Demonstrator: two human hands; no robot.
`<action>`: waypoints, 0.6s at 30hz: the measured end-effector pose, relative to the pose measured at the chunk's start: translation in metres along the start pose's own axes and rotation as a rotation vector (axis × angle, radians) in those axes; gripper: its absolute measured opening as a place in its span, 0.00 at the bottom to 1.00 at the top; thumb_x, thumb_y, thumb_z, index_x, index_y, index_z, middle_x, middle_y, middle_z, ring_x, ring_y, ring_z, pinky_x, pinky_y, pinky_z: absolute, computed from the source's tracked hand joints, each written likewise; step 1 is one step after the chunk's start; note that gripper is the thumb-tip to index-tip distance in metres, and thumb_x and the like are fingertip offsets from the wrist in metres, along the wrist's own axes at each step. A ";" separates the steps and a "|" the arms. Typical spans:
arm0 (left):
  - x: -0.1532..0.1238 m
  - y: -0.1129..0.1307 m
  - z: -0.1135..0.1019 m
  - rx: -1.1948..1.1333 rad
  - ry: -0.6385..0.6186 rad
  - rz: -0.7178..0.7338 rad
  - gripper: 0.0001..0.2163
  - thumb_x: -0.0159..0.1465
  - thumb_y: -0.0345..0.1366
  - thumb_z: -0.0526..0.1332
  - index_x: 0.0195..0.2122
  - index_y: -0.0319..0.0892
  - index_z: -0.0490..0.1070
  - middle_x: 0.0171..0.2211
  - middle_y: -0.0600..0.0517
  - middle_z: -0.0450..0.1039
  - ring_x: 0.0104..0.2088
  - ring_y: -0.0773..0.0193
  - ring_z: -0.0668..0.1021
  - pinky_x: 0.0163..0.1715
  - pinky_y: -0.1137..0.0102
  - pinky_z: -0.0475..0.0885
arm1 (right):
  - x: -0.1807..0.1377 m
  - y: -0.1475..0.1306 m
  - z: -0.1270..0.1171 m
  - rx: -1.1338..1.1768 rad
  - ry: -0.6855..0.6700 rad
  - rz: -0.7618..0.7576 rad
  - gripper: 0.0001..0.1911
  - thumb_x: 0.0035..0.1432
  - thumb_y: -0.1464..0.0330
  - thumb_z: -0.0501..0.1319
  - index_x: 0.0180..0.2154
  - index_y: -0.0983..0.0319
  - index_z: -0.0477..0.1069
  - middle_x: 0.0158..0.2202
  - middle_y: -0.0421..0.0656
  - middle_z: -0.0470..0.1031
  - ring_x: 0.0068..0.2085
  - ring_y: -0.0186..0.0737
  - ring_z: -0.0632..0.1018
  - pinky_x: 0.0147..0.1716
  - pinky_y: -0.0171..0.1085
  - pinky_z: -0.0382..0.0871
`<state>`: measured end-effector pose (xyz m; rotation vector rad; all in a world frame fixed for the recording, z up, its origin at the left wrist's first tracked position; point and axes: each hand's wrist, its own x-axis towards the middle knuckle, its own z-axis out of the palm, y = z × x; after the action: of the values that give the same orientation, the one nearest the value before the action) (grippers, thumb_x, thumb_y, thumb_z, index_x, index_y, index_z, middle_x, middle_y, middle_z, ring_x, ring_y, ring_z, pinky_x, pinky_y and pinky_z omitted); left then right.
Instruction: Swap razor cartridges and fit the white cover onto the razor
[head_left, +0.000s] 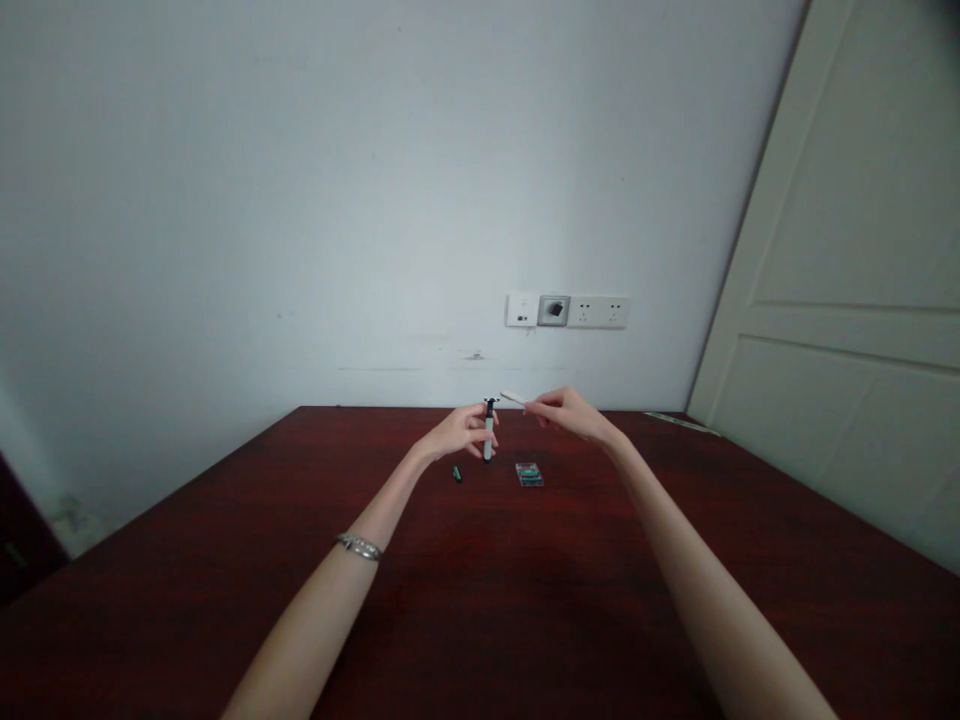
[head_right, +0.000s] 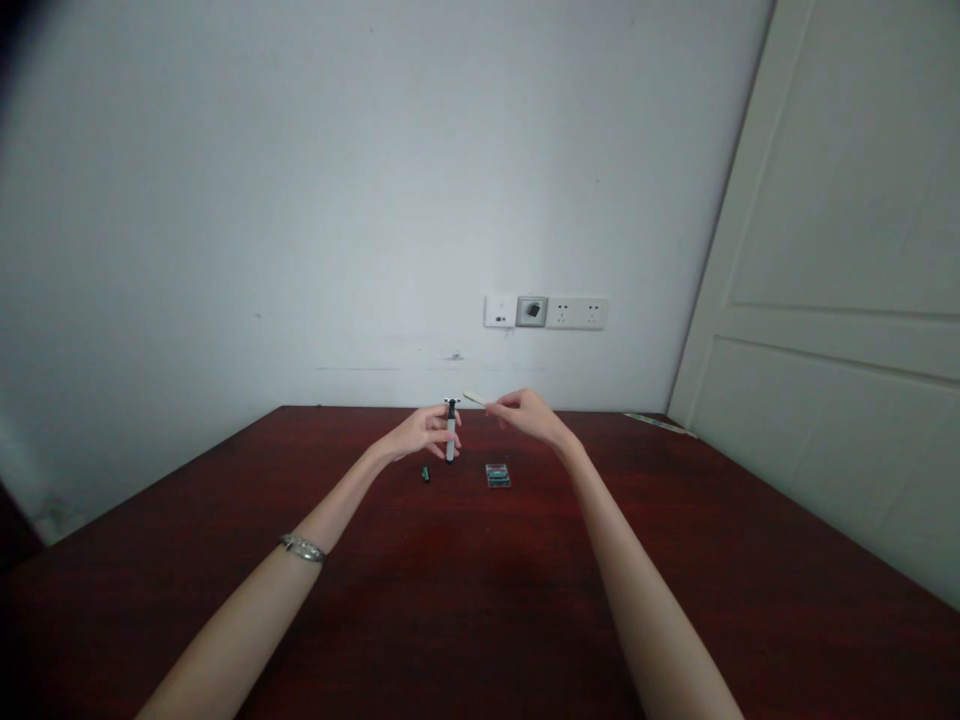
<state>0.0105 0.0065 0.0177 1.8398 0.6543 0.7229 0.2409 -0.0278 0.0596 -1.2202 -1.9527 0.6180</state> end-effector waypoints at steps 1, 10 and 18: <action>0.001 -0.001 0.001 0.006 0.025 0.005 0.14 0.55 0.36 0.61 0.42 0.39 0.61 0.30 0.46 0.74 0.28 0.63 0.78 0.25 0.71 0.72 | -0.001 -0.004 0.001 0.060 -0.011 0.003 0.22 0.49 0.53 0.58 0.26 0.67 0.72 0.18 0.38 0.65 0.18 0.27 0.61 0.17 0.31 0.53; 0.004 -0.006 0.003 0.007 0.150 0.009 0.12 0.56 0.34 0.61 0.39 0.38 0.62 0.25 0.49 0.73 0.22 0.65 0.77 0.22 0.74 0.70 | -0.009 -0.021 0.034 0.395 0.035 -0.004 0.18 0.50 0.55 0.57 0.25 0.64 0.66 0.17 0.35 0.61 0.15 0.25 0.58 0.10 0.28 0.54; 0.006 -0.010 0.004 -0.023 0.163 0.044 0.11 0.55 0.34 0.61 0.37 0.38 0.63 0.24 0.51 0.73 0.22 0.64 0.77 0.22 0.73 0.71 | -0.010 -0.017 0.055 0.410 0.118 0.092 0.16 0.51 0.57 0.56 0.30 0.64 0.68 0.16 0.35 0.61 0.14 0.25 0.57 0.10 0.27 0.49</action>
<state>0.0164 0.0122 0.0078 1.7921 0.7087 0.9128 0.1912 -0.0447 0.0348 -1.0631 -1.5796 0.9199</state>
